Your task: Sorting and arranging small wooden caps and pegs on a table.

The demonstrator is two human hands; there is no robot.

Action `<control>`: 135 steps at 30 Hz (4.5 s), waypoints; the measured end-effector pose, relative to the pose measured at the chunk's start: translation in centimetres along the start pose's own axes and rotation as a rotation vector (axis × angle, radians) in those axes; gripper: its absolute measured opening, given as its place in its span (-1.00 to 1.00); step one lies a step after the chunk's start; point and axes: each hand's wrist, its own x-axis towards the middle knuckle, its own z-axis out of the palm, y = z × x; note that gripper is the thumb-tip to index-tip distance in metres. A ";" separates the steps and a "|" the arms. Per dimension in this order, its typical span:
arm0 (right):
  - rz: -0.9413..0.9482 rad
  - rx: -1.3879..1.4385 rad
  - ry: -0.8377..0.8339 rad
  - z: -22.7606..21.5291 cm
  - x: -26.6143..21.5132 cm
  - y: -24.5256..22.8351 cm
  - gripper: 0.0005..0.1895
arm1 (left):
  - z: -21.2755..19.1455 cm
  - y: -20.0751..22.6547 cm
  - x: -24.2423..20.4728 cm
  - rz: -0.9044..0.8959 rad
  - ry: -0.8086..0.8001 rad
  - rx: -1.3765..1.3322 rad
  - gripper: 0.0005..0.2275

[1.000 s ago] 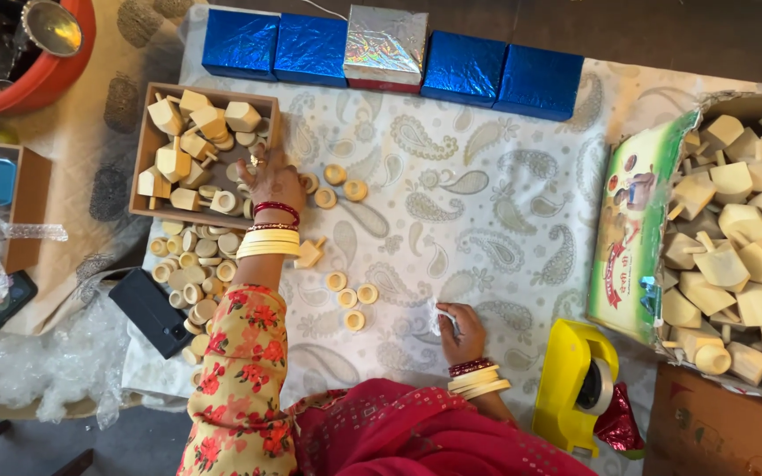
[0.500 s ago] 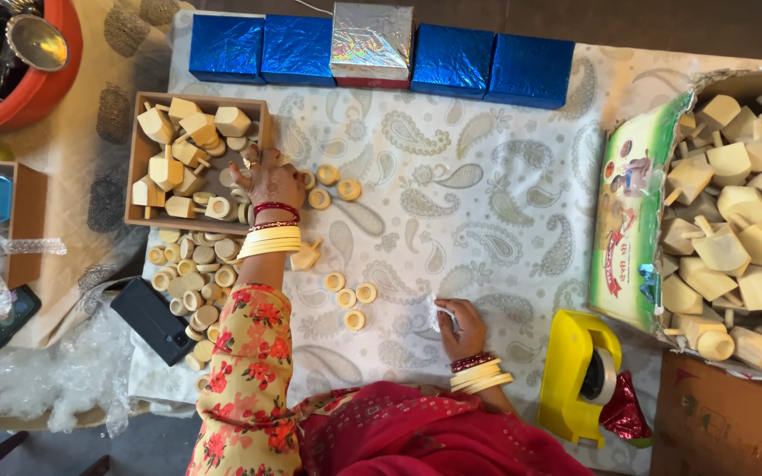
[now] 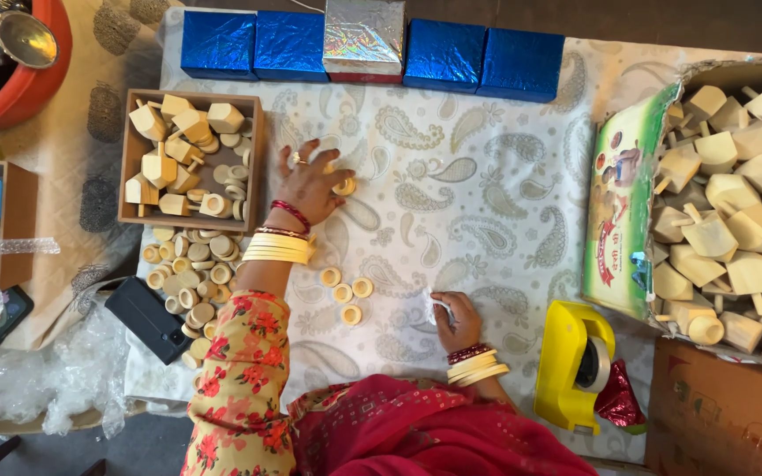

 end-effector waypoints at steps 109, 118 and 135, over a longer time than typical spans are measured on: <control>-0.155 -0.084 -0.188 5.6 -1.5 -3.0 -0.74 | 8.9 10.0 -22.1 0.110 0.108 -0.283 -0.59; -0.297 -0.267 -0.432 4.7 -0.5 -3.8 -0.72 | 9.5 9.7 -21.7 0.049 0.036 -0.343 -0.60; 0.148 -0.181 -0.060 8.5 -2.3 -0.4 -0.73 | 7.6 8.4 -20.5 0.172 -0.117 -0.335 -0.57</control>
